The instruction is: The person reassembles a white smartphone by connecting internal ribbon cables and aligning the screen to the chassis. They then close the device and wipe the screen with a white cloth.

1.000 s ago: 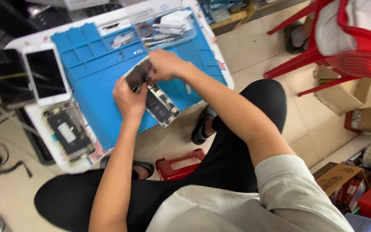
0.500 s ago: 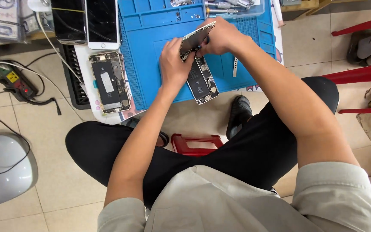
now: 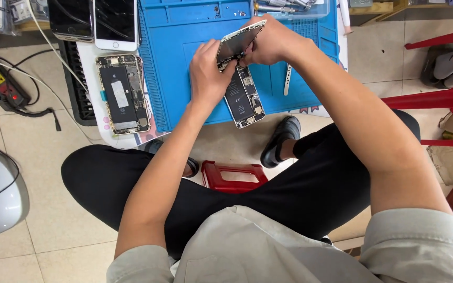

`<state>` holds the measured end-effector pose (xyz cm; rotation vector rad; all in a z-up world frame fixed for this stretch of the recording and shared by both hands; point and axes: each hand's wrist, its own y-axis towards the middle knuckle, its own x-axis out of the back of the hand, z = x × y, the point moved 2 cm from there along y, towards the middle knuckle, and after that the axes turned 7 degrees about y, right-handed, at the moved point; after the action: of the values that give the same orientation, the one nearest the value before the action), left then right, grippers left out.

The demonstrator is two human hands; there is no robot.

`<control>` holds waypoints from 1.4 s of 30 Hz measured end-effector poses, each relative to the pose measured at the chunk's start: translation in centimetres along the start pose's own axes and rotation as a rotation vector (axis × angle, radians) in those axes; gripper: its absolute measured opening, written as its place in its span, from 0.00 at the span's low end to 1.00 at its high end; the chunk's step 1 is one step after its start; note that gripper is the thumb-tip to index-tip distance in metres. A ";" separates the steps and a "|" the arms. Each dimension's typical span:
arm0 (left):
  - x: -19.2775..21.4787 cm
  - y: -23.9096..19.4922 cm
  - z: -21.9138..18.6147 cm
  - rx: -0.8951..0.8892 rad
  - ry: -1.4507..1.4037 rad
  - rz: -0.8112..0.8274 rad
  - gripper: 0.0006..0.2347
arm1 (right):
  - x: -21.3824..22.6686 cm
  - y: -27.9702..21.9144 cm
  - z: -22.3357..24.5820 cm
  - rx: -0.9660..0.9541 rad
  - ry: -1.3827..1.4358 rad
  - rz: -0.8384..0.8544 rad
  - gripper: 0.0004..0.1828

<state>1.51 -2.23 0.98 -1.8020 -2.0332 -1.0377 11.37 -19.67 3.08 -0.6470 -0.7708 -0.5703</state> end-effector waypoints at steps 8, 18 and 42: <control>0.4 0.1 -0.3 -0.038 0.027 -0.016 0.10 | -0.5 -1.2 0.5 -0.010 0.058 -0.144 0.12; 0.8 0.5 0.1 -0.114 0.077 0.092 0.10 | -1.1 -2.3 0.0 -0.068 0.219 -0.146 0.17; 0.7 1.4 1.1 -0.069 0.075 0.158 0.12 | -0.1 -3.9 1.3 -0.050 0.518 -0.097 0.03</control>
<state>2.95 -1.01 1.11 -1.8920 -1.8007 -1.1233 8.09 -21.29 4.96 -0.4774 -0.3022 -0.8074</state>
